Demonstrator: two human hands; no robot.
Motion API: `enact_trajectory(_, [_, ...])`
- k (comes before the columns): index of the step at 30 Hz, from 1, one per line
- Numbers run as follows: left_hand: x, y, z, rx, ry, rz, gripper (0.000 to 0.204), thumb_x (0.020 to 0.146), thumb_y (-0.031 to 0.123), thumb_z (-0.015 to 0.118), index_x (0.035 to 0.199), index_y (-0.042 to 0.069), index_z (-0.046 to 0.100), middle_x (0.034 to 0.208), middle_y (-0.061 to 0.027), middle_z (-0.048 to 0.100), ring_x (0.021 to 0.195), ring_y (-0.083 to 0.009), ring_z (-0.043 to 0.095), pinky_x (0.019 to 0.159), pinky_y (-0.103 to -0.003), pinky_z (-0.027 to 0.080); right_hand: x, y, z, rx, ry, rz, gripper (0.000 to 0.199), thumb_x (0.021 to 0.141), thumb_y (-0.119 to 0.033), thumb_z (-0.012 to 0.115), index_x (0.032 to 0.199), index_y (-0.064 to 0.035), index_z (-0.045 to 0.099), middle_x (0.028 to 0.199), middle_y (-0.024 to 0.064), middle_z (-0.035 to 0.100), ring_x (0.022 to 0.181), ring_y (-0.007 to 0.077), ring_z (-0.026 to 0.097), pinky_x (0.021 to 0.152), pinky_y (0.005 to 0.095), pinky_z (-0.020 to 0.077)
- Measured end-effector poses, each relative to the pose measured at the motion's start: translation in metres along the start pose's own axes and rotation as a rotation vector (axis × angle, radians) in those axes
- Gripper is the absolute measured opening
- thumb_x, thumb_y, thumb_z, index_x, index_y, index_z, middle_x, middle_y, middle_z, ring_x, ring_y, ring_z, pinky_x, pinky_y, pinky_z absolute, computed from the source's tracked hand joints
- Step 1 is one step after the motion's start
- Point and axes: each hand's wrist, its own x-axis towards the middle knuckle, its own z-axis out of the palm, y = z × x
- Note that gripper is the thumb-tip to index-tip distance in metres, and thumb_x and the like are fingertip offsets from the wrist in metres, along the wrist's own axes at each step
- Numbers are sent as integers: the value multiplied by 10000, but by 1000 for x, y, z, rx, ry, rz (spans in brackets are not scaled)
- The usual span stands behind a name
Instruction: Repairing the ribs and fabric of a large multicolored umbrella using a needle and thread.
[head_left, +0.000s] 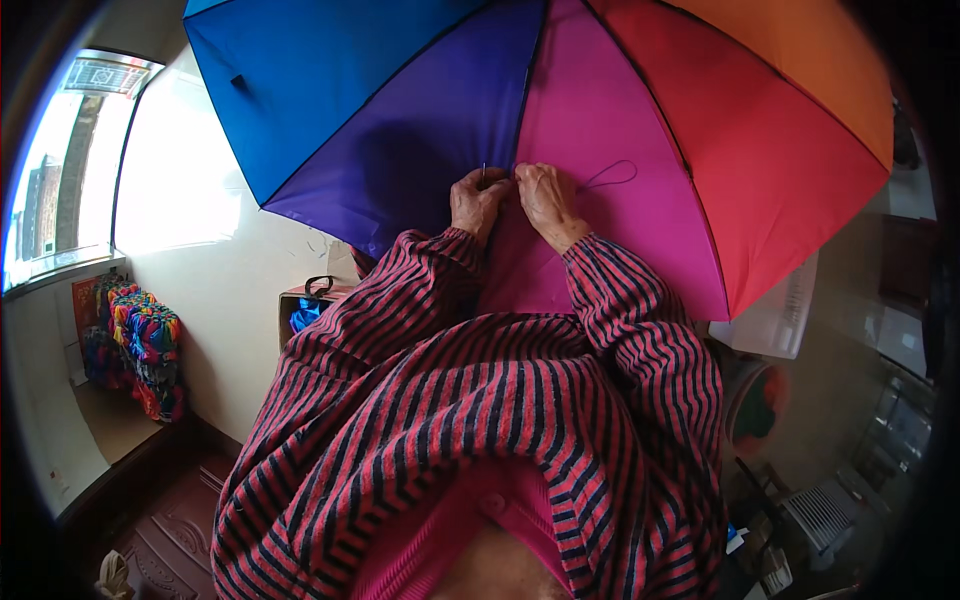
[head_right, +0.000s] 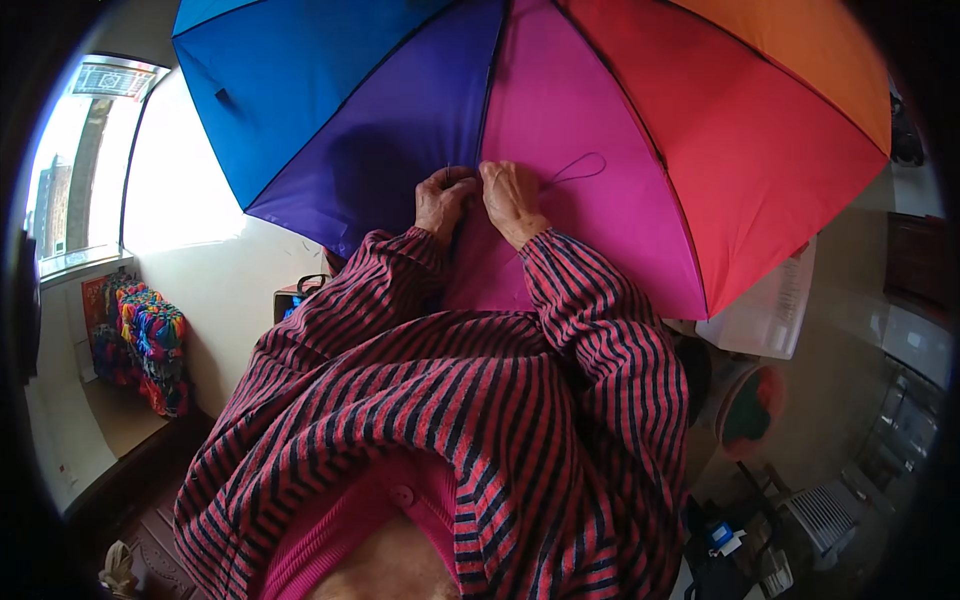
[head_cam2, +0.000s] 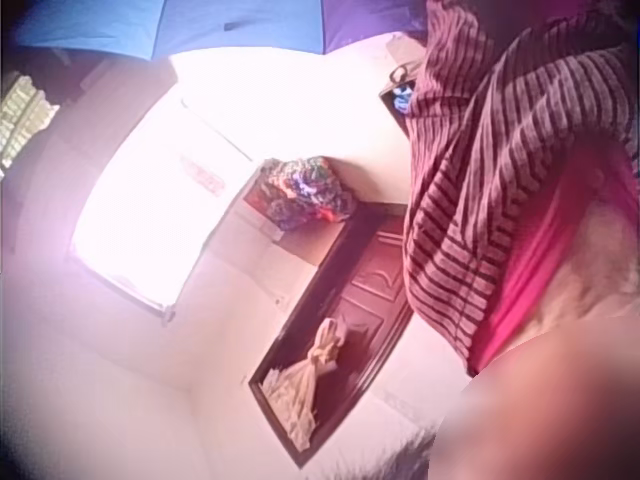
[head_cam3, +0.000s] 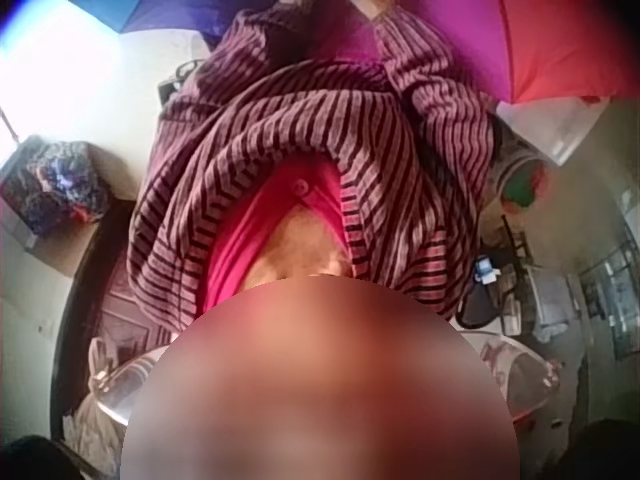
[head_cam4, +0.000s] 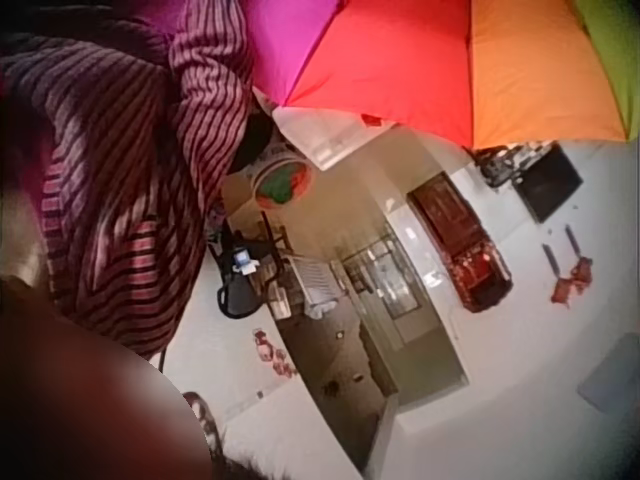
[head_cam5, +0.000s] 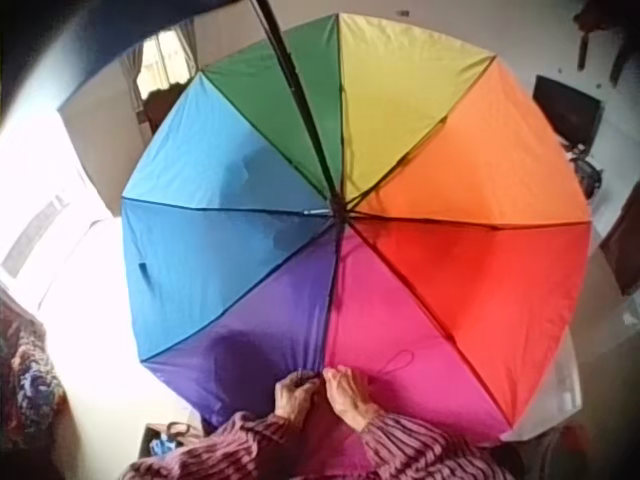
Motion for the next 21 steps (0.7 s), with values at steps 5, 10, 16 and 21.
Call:
enact_trajectory(5, [8,-7,-1,-31,148,-77,137,754,88,601,852,-7,584,709,-73,612,591,-144,569,552,-273,470,13,-28,-5,-83,-83,173,124,808,-100,505,806,-26,604,723,192,640,672,372,642,563,474,498])
enact_trajectory(10, [27,-33,-7,22,244,119,108,746,76,542,819,-3,554,706,-88,609,586,-190,578,539,-324,480,26,-38,5,-211,-96,-38,157,811,-88,516,925,8,566,705,210,639,657,339,658,561,457,515])
enact_trajectory(16, [27,-25,-12,133,212,102,149,761,92,524,869,-8,547,699,-105,613,598,-226,600,592,-351,499,33,-26,23,-303,-199,-67,139,824,-100,518,936,-20,538,678,188,637,637,322,660,516,447,503])
enact_trajectory(21, [11,-13,-11,53,66,-83,208,789,134,557,948,0,542,715,-127,635,639,-265,641,644,-380,512,31,-14,-18,-257,126,-57,28,883,-72,492,857,-68,501,651,128,621,542,289,637,487,382,500])
